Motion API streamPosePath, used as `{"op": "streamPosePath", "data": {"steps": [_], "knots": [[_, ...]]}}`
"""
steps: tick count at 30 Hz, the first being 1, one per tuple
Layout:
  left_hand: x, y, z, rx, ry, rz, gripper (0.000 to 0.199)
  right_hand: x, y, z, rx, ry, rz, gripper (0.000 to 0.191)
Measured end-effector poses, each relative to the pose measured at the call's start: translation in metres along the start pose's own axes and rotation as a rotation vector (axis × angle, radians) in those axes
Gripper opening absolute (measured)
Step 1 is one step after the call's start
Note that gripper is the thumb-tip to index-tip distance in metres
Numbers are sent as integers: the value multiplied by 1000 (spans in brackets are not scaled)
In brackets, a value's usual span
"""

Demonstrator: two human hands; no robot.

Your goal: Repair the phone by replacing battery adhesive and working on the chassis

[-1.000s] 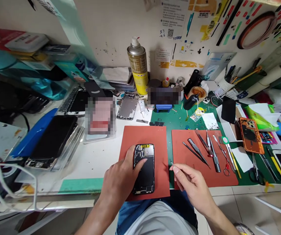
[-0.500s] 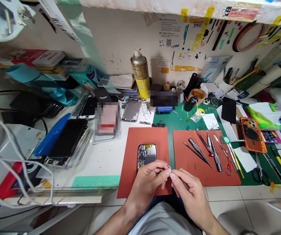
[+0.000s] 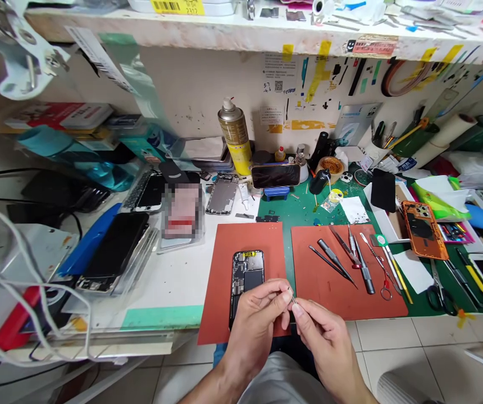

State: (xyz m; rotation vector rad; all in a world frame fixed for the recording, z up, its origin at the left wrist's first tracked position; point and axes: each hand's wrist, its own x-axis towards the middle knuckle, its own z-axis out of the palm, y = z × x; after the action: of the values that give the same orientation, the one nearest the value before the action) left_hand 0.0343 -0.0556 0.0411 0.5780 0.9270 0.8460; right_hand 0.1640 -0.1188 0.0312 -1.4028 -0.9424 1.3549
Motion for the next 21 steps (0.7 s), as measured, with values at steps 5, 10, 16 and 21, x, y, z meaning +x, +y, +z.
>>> {"op": "streamPosePath", "data": {"steps": [5, 10, 16, 21], "knots": [[11, 10, -4, -37, 112, 93, 29, -9, 12, -5, 54, 22, 117, 50], [22, 30, -11, 54, 94, 123, 29, -18, 31, -25, 66, 215, 153, 54], [25, 31, -2, 116, -16, 78, 35, -15, 33, -43, 52, 334, 137, 57], [34, 31, 10, 143, -50, 6, 39, -15, 30, -39, 135, 355, 140, 61]]}}
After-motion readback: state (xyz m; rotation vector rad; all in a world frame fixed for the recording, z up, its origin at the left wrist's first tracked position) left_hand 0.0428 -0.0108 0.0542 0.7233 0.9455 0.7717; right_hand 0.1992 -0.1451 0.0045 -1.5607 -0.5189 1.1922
